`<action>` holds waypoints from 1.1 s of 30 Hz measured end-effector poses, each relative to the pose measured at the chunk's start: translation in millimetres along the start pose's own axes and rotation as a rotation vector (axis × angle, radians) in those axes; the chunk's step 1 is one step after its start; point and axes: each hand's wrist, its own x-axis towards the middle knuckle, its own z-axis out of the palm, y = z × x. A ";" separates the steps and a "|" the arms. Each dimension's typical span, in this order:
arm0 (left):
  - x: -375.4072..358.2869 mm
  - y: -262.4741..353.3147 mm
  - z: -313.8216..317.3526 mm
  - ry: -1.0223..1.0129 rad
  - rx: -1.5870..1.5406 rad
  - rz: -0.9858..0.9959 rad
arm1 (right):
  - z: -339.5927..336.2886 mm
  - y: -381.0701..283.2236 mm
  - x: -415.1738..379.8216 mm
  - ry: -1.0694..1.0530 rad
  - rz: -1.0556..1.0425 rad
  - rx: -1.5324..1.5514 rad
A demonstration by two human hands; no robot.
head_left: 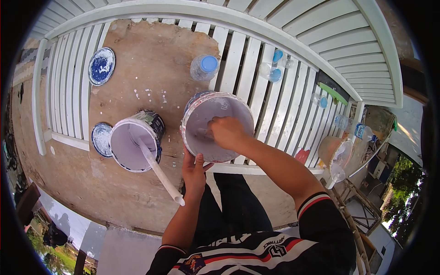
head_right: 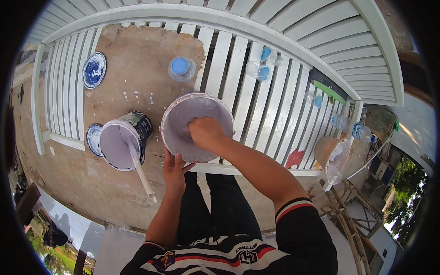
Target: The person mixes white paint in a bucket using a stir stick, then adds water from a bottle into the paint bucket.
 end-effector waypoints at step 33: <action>1.4 7.0 -0.8 0.140 0.213 0.075 | -9.1 -6.7 -16.4 0.020 0.071 -0.189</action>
